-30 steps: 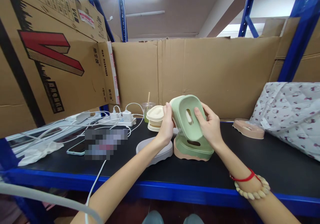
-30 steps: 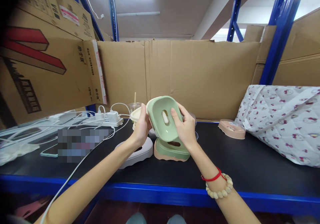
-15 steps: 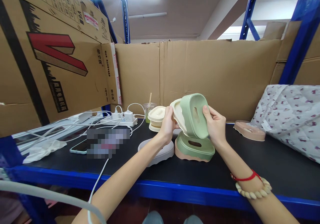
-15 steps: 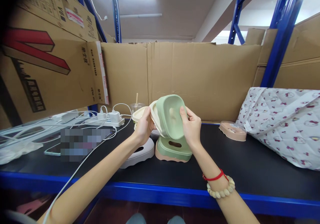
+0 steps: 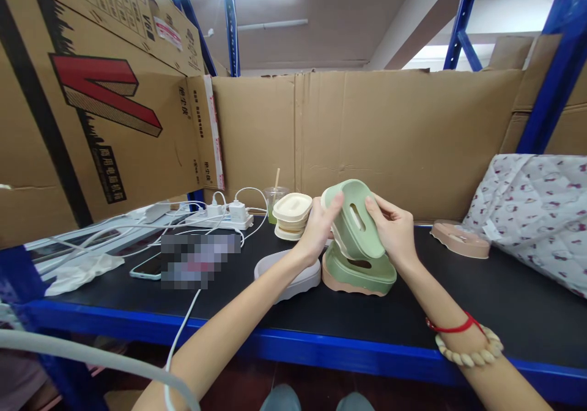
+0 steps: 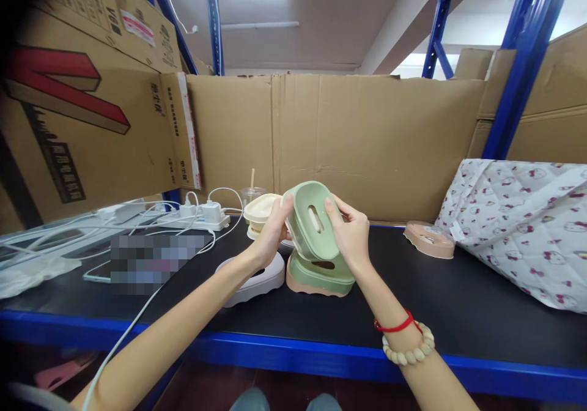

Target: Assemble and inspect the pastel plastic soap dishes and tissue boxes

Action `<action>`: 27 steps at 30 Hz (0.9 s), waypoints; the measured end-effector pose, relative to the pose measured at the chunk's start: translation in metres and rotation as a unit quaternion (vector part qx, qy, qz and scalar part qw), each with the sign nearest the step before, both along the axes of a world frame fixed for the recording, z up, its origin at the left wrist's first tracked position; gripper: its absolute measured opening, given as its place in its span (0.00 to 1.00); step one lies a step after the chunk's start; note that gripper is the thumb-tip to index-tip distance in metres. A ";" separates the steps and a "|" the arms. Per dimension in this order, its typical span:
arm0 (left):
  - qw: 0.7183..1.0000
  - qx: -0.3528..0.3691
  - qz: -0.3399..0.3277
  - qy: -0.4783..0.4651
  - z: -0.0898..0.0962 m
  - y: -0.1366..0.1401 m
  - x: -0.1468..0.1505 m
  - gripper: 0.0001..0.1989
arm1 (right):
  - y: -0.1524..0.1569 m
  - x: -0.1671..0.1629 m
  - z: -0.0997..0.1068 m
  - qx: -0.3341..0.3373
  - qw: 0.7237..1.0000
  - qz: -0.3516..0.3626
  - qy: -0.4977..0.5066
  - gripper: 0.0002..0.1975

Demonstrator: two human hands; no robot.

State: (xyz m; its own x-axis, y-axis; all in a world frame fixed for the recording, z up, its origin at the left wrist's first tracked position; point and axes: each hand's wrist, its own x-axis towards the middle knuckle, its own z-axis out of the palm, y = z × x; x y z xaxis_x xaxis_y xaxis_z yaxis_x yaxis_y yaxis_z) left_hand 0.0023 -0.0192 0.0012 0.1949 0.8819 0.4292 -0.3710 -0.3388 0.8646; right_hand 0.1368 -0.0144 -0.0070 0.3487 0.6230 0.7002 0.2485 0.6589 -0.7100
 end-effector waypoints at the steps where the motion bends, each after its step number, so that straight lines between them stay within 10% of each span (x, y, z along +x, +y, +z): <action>1: 1.000 0.018 0.020 0.011 0.000 -0.001 0.000 0.26 | -0.001 0.000 0.000 0.002 1.000 -0.002 0.003 0.19; 7: 0.999 0.024 0.026 -0.009 -0.001 0.000 -0.002 0.26 | -0.003 -0.001 0.005 0.009 0.997 0.075 0.033 0.19; 16: 0.996 0.007 0.021 -0.089 0.004 0.004 -0.004 0.24 | -0.011 -0.002 0.014 -0.170 0.964 0.177 0.105 0.27; 27: 0.994 -0.063 -0.037 -0.080 0.011 0.008 -0.009 0.16 | -0.006 0.000 0.012 -0.149 0.969 0.147 0.131 0.25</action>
